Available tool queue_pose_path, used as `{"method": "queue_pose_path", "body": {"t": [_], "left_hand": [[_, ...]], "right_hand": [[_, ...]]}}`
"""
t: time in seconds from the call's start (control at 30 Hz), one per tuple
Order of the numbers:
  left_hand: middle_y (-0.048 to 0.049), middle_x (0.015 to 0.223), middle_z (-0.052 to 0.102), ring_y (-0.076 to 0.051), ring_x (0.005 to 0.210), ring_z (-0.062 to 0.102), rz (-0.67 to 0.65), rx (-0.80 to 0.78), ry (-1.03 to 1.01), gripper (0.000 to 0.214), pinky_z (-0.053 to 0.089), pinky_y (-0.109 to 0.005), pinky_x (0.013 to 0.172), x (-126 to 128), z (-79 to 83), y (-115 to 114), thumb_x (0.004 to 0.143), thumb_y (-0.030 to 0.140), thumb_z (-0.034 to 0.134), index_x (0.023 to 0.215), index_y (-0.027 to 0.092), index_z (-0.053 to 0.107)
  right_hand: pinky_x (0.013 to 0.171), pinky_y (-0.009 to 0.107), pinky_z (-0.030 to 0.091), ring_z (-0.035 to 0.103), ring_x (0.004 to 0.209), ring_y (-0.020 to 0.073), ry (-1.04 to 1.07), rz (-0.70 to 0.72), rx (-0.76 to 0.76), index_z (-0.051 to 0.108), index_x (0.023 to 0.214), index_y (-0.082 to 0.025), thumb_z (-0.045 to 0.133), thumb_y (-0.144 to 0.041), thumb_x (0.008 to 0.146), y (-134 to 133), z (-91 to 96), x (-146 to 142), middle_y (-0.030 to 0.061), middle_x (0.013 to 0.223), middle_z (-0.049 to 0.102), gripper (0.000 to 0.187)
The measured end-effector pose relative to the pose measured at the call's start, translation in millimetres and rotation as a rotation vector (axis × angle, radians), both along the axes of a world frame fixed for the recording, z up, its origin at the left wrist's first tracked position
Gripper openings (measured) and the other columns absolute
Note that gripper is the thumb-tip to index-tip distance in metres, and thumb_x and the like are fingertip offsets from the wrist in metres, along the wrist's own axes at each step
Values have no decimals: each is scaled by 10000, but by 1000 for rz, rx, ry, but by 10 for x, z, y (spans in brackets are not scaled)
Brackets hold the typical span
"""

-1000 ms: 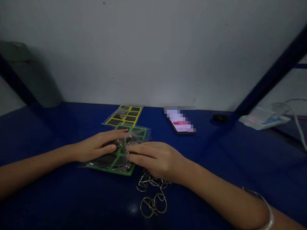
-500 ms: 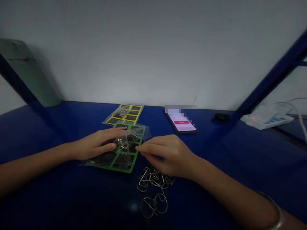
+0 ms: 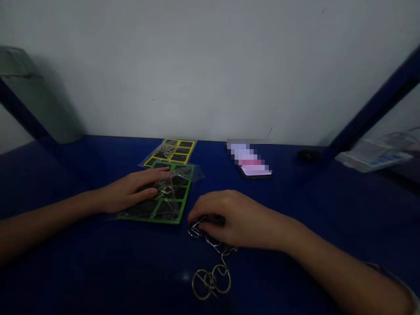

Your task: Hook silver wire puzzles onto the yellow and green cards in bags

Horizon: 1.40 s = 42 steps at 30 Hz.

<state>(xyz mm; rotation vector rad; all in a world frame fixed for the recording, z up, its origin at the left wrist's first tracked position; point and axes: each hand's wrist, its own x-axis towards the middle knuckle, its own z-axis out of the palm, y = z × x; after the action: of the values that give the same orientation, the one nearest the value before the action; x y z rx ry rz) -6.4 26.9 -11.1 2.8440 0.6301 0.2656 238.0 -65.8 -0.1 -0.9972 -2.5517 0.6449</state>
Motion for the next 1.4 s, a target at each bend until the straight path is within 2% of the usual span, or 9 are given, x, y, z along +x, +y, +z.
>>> {"method": "queue_pose_path", "body": {"t": [0.2, 0.4, 0.53, 0.67, 0.83, 1.03, 1.17, 1.27, 1.4], "left_hand": [[-64, 1342, 331, -194, 1239, 279, 11, 4, 11, 433, 255, -355, 1006, -1, -7, 7, 900, 380, 283, 1284, 180, 301], [-56, 1344, 328, -191, 1237, 281, 6, 0, 17, 430, 259, -351, 1003, 0, 4, 3, 900, 377, 291, 1291, 199, 284], [-56, 1343, 328, -188, 1230, 294, 7, 6, 21, 426, 259, -351, 1002, -1, 2, 7, 902, 375, 286, 1294, 209, 279], [-62, 1349, 317, -189, 1238, 279, 10, 11, 29, 439, 256, -351, 1004, -4, -7, 14, 901, 388, 283, 1298, 201, 271], [-62, 1355, 305, -189, 1244, 267, 12, 22, 31, 446, 255, -353, 1007, -7, -9, 15, 901, 400, 274, 1300, 201, 267], [-58, 1350, 317, -192, 1241, 273, 15, 8, 34, 449, 257, -357, 1007, -6, -16, 14, 899, 399, 282, 1299, 195, 273], [-53, 1350, 317, -187, 1240, 275, 23, -1, 31, 439, 248, -356, 1011, -8, -7, 9, 899, 388, 287, 1296, 203, 281], [-54, 1348, 322, -180, 1231, 293, 32, -22, -3, 438, 254, -340, 1008, -3, 4, -4, 900, 383, 285, 1298, 200, 282], [-44, 1323, 365, -160, 1200, 347, 52, -62, -73, 421, 270, -304, 1001, 10, 8, -26, 907, 370, 264, 1281, 183, 313]], "right_hand": [[540, 210, 431, 528, 606, 83, 70, -130, 45, 577, 946, -185, 479, -103, 757, 67, -74, 27, -6, 744, 582, 228], [681, 284, 456, 543, 764, 139, -34, -197, 76, 533, 1076, -216, 596, -299, 712, 134, -57, 132, 32, 908, 585, 379], [657, 289, 459, 545, 787, 151, -45, -291, 86, 524, 1091, -224, 537, -269, 751, 192, -65, 200, 44, 964, 591, 343], [685, 308, 458, 538, 879, 174, -63, -274, 95, 486, 1146, -237, 524, -252, 752, 208, -46, 259, 52, 1057, 572, 396], [717, 341, 454, 552, 795, 159, -64, -384, 136, 483, 1154, -243, 511, -272, 758, 212, -59, 339, 36, 1013, 601, 398], [548, 280, 465, 545, 632, 127, -76, -338, 118, 526, 1100, -235, 556, -264, 717, 253, -119, 364, 33, 935, 619, 385], [630, 276, 474, 573, 705, 125, -95, -238, 225, 572, 1014, -205, 475, -169, 773, 254, -122, 299, 30, 905, 627, 262], [672, 293, 476, 590, 770, 140, -28, -207, 304, 590, 977, -182, 433, -148, 797, 232, -150, 240, 44, 876, 637, 241], [525, 270, 508, 610, 568, 127, 294, -422, 158, 611, 881, -175, 504, -228, 772, 186, -181, 136, 29, 703, 653, 161]]}}
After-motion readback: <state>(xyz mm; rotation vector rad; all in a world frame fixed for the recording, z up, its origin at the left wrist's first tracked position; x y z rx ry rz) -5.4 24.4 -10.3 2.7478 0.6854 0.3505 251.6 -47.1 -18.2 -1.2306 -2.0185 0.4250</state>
